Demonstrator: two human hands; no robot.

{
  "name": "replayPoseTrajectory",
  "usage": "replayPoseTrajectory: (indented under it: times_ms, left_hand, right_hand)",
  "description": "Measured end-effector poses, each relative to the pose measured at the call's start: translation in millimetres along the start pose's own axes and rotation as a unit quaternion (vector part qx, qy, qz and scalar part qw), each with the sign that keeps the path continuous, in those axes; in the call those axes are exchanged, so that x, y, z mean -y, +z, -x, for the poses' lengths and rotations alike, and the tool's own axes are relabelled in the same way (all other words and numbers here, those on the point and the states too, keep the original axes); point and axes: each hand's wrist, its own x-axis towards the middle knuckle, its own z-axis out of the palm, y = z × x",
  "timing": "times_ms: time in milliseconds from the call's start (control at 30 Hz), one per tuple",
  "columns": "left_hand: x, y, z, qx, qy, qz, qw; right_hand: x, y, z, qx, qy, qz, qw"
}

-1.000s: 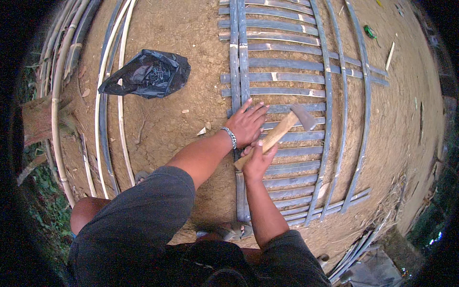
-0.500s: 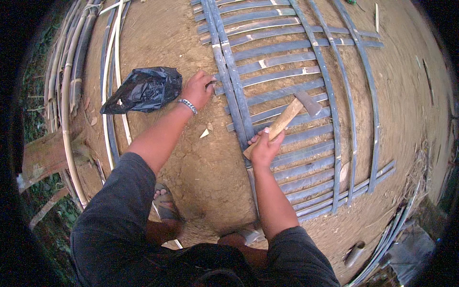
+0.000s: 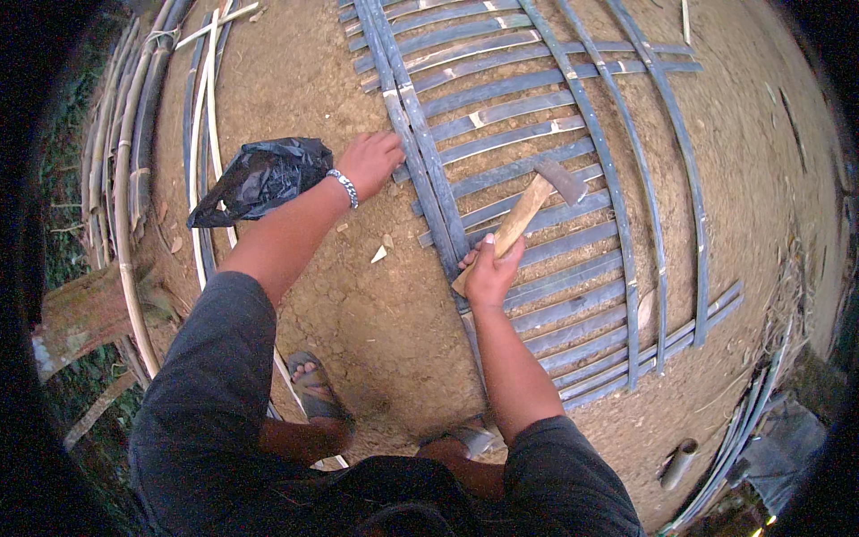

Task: The person assembles a bamboo ladder by hand, using a hammer to drive nails into the joints where the rungs meet the side rails. The person repeatedly picks up nails from a black plastic bag and hammers them into place along the length of the ladder frame.

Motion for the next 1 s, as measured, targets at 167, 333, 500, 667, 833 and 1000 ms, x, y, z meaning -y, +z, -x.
replayPoseTrajectory:
  times_ms: [167, 333, 500, 667, 833, 1000]
  left_hand:
    - [-3, -5, 5, 0.023, -0.068, 0.051, 0.996]
    - [-5, -13, 1, 0.023, -0.059, 0.072, 0.995]
    - [-6, -8, 7, -0.004, -0.065, 0.058, 0.996]
    - [-8, -11, 13, 0.008, -0.071, 0.019, 0.997]
    - [-11, -15, 15, 0.056, -0.146, 0.054, 0.986]
    - [-16, -31, -1, 0.150, -0.145, 0.008, 0.978]
  right_hand:
    - [1, 0, 1, 0.000, 0.012, -0.003, 1.000]
    - [-1, -2, 0, -0.002, 0.002, -0.003, 1.000]
    - [3, 0, 0, 0.004, 0.017, 0.003, 1.000]
    - [3, -1, -1, 0.007, 0.020, -0.002, 1.000]
    - [6, 1, 2, -0.002, 0.021, 0.007, 1.000]
    - [1, -2, -2, 0.009, 0.017, 0.003, 1.000]
